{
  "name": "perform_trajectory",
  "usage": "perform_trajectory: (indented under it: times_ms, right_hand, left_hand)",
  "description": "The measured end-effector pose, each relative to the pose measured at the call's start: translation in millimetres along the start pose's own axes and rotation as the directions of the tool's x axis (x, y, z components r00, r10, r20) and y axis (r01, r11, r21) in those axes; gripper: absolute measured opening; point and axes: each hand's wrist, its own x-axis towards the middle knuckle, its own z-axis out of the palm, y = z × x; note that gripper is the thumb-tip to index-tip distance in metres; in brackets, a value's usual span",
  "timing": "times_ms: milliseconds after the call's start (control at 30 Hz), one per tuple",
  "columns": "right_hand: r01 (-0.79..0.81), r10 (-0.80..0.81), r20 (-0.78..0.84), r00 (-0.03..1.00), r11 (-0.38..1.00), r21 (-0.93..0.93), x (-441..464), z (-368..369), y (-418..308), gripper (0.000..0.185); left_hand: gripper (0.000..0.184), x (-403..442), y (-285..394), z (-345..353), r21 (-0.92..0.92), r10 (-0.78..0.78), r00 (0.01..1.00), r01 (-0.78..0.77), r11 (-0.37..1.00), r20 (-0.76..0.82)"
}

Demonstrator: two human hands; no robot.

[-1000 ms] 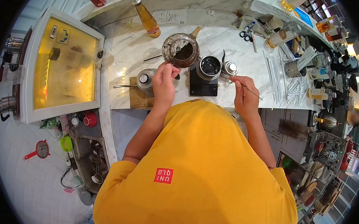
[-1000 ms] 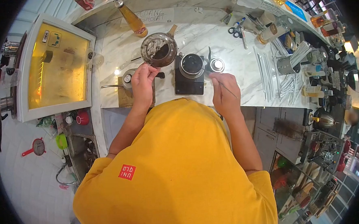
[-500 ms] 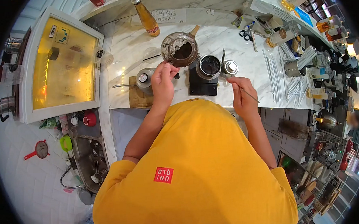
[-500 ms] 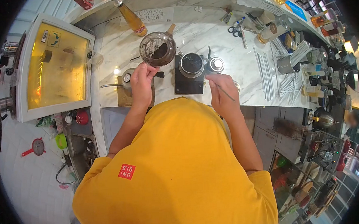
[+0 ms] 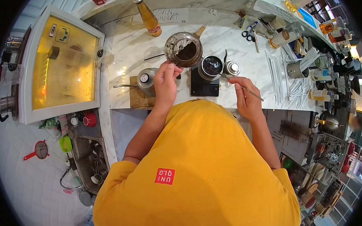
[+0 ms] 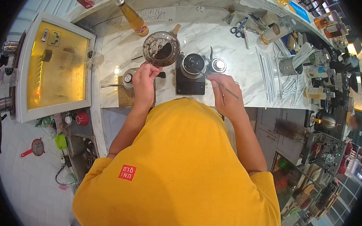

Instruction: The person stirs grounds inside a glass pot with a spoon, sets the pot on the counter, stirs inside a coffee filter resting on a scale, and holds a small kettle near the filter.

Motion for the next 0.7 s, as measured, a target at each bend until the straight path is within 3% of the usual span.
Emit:
perform_trajectory:
  times_ms: [200,333,433,700]
  right_hand:
    - [-0.076,0.091,-0.140,0.986,0.991,0.109,10,10,13,0.016]
    - [-0.141,0.142,-0.053,0.989,0.990,0.009,5,-4,6,0.020]
    - [-0.030,0.031,-0.074,0.997,1.000,0.008,5,5,5,0.020]
    - [-0.119,0.127,-0.134,0.983,0.991,0.067,11,4,17,0.019]
  left_hand:
    - [0.031,-1,-3,-2,0.016,0.003,1.000,-0.003,1.000,-0.009]
    - [0.031,1,-1,-4,0.022,0.010,1.000,-0.010,1.000,-0.021]
    - [0.031,1,-2,-2,0.019,0.002,1.000,-0.002,1.000,-0.017]
    - [0.031,-2,-1,1,0.016,-0.015,1.000,0.016,1.000,-0.020]
